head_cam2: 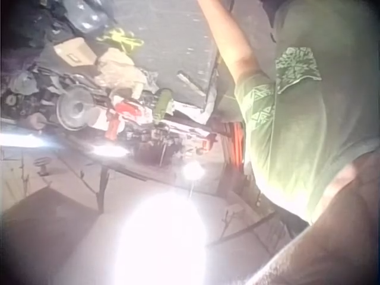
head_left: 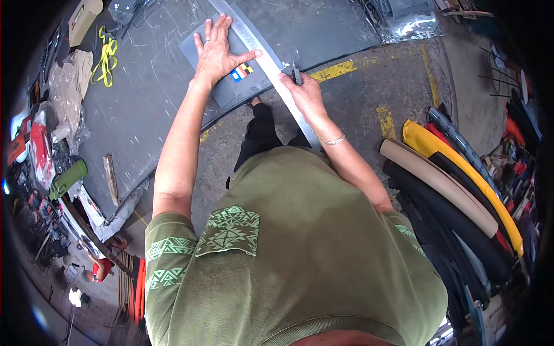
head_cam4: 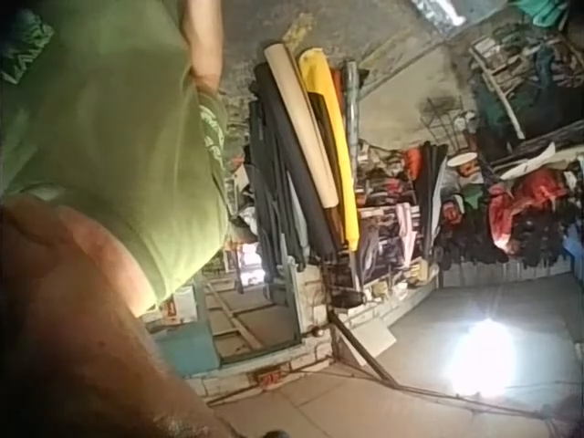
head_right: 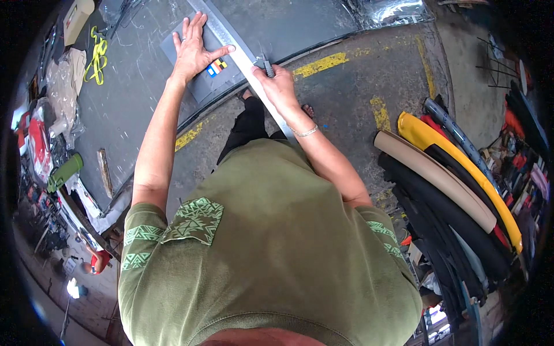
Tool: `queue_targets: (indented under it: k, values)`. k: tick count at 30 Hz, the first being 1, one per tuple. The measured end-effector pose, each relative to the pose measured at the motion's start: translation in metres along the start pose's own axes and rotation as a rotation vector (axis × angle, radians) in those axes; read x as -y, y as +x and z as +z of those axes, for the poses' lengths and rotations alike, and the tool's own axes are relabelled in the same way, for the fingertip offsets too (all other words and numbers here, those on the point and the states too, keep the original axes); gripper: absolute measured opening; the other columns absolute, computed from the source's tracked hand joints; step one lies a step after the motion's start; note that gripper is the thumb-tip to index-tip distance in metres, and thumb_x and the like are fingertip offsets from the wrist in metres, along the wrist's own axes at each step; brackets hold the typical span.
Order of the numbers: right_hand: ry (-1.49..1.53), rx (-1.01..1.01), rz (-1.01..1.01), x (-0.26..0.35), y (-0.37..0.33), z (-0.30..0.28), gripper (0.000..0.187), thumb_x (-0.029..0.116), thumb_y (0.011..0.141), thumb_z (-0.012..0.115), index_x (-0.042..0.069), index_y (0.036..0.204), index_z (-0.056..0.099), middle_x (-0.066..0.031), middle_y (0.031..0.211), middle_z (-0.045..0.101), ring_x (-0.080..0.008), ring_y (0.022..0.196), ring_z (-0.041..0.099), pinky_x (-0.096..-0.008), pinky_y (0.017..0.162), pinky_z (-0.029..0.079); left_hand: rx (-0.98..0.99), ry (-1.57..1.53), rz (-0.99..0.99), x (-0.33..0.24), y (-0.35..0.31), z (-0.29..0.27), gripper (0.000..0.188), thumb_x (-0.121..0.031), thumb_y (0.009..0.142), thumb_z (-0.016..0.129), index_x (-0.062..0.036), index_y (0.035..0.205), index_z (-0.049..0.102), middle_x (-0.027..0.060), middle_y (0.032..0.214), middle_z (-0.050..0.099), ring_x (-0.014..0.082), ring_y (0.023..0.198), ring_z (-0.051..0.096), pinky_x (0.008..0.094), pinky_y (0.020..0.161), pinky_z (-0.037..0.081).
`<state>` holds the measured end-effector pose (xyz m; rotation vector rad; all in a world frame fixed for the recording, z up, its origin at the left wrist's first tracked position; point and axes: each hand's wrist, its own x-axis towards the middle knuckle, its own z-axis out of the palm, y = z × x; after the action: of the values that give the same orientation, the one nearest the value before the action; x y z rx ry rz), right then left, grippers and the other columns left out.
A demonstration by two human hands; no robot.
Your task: Cutting pieces of grey fabric to size using a utility knife and a metal ruler on a workbench.
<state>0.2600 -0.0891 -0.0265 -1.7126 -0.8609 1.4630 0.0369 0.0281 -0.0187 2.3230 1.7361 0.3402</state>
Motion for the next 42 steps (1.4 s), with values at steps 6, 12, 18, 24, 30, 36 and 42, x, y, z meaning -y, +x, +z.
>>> queue_targets:
  k: [6, 12, 18, 24, 30, 36, 42]
  values:
    - [0.0, 0.008, -0.006, -0.003, 0.0, -0.001, 0.026, 0.027, 0.091, 0.077, 0.002, 0.089, 0.072, 0.0066, 0.071, 0.057, -0.0045, 0.067, 0.045, -0.0257, 0.06, 0.04, 0.008, -0.014, -0.019, -0.001, 0.0, 0.001, 0.132, -0.082, 0.057, 0.079, -0.0061, 0.157, 0.035, 0.0132, 0.166, 0.029, 0.0356, 0.158, 0.011, 0.0659, 0.123, 0.0]
    - [0.011, 0.02, -0.015, -0.004, 0.0, -0.002, 0.027, 0.027, 0.091, 0.078, 0.001, 0.09, 0.072, 0.006, 0.072, 0.058, -0.0044, 0.068, 0.046, -0.0251, 0.061, 0.041, 0.006, -0.01, -0.018, 0.0, 0.0, 0.001, 0.132, -0.081, 0.057, 0.08, -0.0065, 0.157, 0.035, 0.0126, 0.167, 0.029, 0.0355, 0.158, 0.011, 0.0652, 0.123, 0.0]
    - [0.012, -0.007, -0.037, -0.007, 0.001, 0.0, 0.024, 0.024, 0.091, 0.078, 0.001, 0.094, 0.073, 0.0049, 0.074, 0.061, -0.0045, 0.07, 0.05, -0.0248, 0.064, 0.043, -0.003, -0.025, -0.008, 0.002, 0.001, 0.001, 0.133, -0.081, 0.057, 0.08, -0.0066, 0.157, 0.035, 0.0125, 0.166, 0.029, 0.0356, 0.158, 0.011, 0.0652, 0.123, 0.0]
    - [0.009, 0.005, -0.016, -0.01, 0.002, -0.001, 0.022, 0.022, 0.092, 0.077, 0.0, 0.095, 0.073, 0.0053, 0.075, 0.061, -0.0042, 0.07, 0.05, -0.0246, 0.064, 0.044, -0.007, -0.016, 0.004, 0.002, 0.001, 0.003, 0.133, -0.082, 0.057, 0.08, -0.0058, 0.156, 0.036, 0.0132, 0.166, 0.03, 0.0359, 0.158, 0.012, 0.0647, 0.123, 0.0]
    - [0.029, 0.017, -0.046, -0.011, 0.003, 0.001, 0.022, 0.022, 0.092, 0.077, 0.0, 0.093, 0.073, 0.0053, 0.075, 0.061, -0.0048, 0.07, 0.05, -0.0253, 0.063, 0.043, -0.018, -0.029, 0.009, 0.004, 0.001, 0.001, 0.132, -0.082, 0.057, 0.08, -0.0056, 0.156, 0.036, 0.0133, 0.166, 0.03, 0.0356, 0.158, 0.011, 0.0647, 0.123, 0.0]
    - [0.014, -0.015, -0.075, -0.024, 0.009, -0.001, 0.028, 0.027, 0.088, 0.078, 0.0, 0.097, 0.075, -0.0048, 0.08, 0.073, -0.0107, 0.074, 0.065, -0.0303, 0.07, 0.053, -0.019, -0.044, 0.022, 0.002, 0.0, 0.002, 0.133, -0.082, 0.057, 0.079, -0.0042, 0.156, 0.036, 0.0144, 0.165, 0.03, 0.0361, 0.157, 0.012, 0.0657, 0.123, 0.001]
    - [0.012, -0.011, -0.072, -0.026, 0.01, 0.0, 0.027, 0.027, 0.088, 0.078, 0.001, 0.096, 0.075, -0.0045, 0.079, 0.073, -0.0104, 0.073, 0.065, -0.0305, 0.069, 0.053, -0.023, -0.056, 0.011, 0.002, -0.001, 0.001, 0.133, -0.082, 0.057, 0.08, -0.0042, 0.155, 0.036, 0.015, 0.165, 0.031, 0.0364, 0.157, 0.013, 0.0656, 0.123, 0.0]
